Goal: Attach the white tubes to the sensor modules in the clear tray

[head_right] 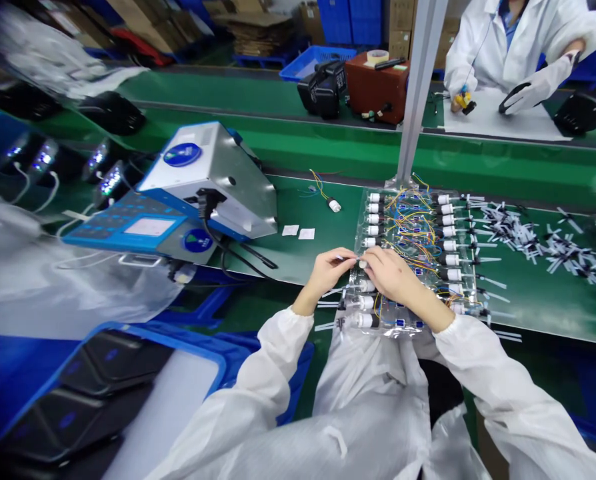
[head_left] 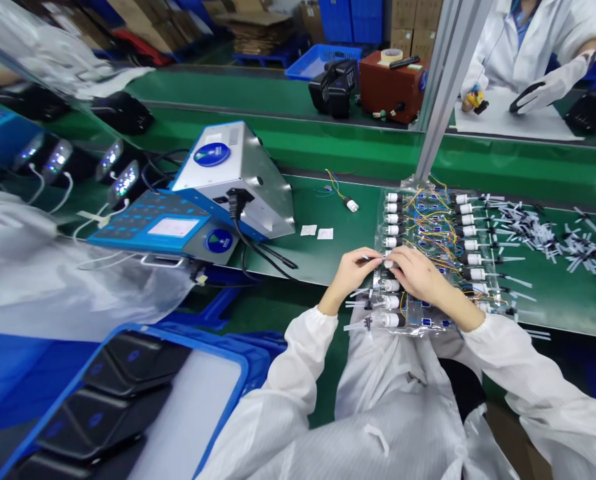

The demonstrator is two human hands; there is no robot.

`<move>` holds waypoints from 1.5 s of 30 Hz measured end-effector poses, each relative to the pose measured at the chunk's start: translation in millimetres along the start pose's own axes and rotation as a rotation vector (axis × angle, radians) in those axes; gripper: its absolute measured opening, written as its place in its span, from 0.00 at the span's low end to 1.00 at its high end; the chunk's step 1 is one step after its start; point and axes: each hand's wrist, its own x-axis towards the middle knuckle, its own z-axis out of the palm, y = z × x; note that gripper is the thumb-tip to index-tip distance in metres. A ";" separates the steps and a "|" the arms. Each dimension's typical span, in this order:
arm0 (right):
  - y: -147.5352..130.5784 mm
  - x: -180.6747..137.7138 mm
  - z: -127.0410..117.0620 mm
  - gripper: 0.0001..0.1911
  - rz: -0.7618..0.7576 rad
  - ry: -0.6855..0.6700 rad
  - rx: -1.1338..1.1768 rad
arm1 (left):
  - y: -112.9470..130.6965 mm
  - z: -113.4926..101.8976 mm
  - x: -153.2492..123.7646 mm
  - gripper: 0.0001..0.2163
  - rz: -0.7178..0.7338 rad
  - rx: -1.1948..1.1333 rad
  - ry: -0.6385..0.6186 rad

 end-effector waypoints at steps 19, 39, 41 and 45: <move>4.9 -7.0 11.1 0.17 0.138 0.126 0.367 | 1.6 3.6 -6.3 0.11 -0.026 0.111 0.024; 8.7 -7.4 14.6 0.16 0.103 0.124 0.325 | -0.1 7.9 -7.1 0.10 0.017 0.127 0.040; 8.3 -7.0 14.3 0.16 0.100 0.120 0.321 | 0.5 7.2 -6.9 0.10 0.019 0.135 0.038; 8.3 -6.6 14.5 0.17 0.073 0.089 0.315 | -0.3 5.0 -5.6 0.11 0.038 0.115 0.024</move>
